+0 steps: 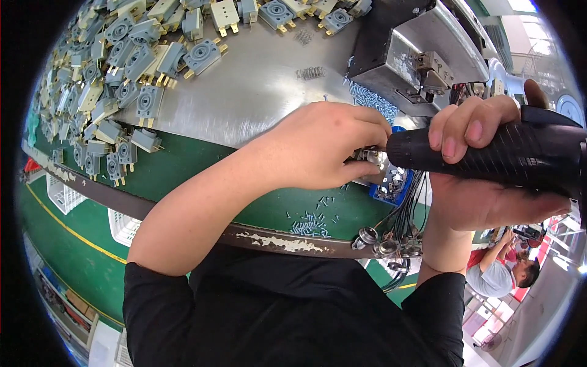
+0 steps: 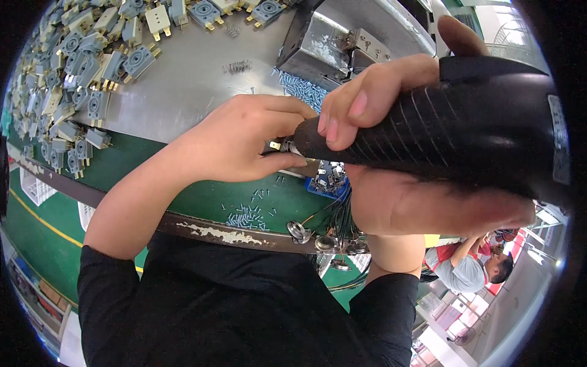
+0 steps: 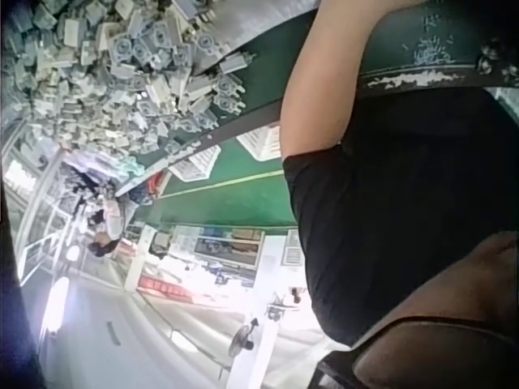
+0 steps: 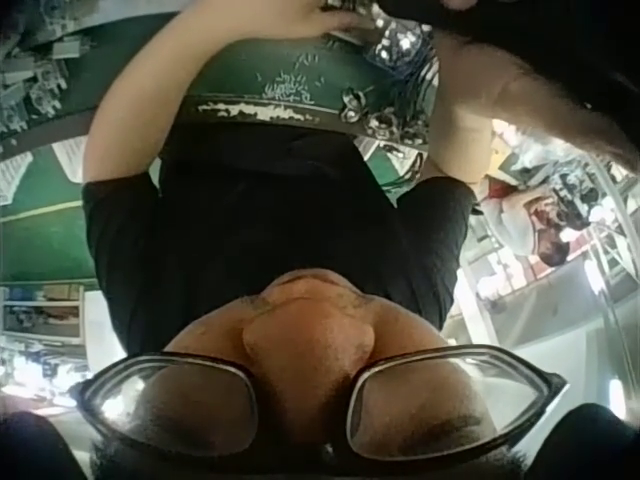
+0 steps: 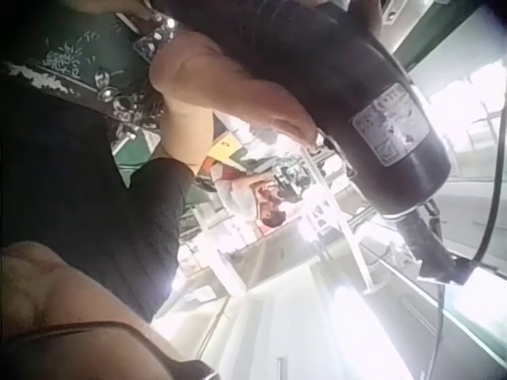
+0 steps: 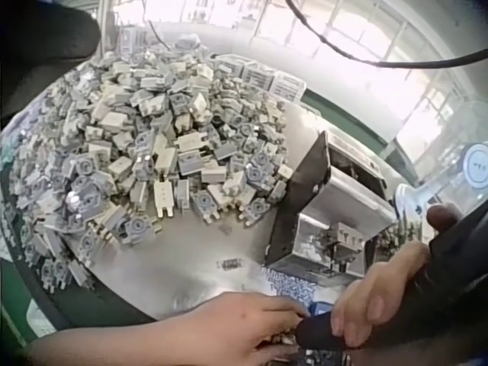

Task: Assembling electronic components and wiring onto a baseplate using an electric screwdriver.

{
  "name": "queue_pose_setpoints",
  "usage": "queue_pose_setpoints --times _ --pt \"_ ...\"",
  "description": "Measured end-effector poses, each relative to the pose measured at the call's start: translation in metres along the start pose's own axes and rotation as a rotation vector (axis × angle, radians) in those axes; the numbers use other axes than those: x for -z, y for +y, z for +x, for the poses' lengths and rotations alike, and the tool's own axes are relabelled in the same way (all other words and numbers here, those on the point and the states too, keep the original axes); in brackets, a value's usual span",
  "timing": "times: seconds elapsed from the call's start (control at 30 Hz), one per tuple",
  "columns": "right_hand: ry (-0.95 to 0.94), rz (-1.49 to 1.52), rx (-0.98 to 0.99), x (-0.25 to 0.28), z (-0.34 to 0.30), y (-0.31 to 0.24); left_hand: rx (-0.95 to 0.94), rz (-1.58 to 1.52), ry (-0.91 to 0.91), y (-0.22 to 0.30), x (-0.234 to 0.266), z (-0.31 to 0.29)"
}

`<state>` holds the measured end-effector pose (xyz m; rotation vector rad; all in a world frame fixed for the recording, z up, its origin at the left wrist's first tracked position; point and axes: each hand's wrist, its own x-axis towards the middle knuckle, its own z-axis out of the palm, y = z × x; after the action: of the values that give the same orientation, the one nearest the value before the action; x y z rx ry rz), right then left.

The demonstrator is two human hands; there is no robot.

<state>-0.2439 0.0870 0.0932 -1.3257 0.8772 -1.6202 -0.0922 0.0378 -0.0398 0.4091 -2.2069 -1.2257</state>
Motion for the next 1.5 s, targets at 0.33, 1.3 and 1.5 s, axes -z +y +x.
queue_pose_setpoints --times 0.33,1.3,1.5 --pt "-0.200 -0.103 0.151 0.024 0.005 0.021 -0.027 -0.013 0.020 -0.003 -0.003 0.001" --pt "-0.007 -0.011 0.047 0.019 -0.014 0.025 -0.024 -0.016 -0.013 -0.002 -0.003 0.001" --pt "-0.034 0.063 0.055 0.019 -0.017 0.026 0.025 -0.046 -0.028 -0.002 -0.002 0.000"
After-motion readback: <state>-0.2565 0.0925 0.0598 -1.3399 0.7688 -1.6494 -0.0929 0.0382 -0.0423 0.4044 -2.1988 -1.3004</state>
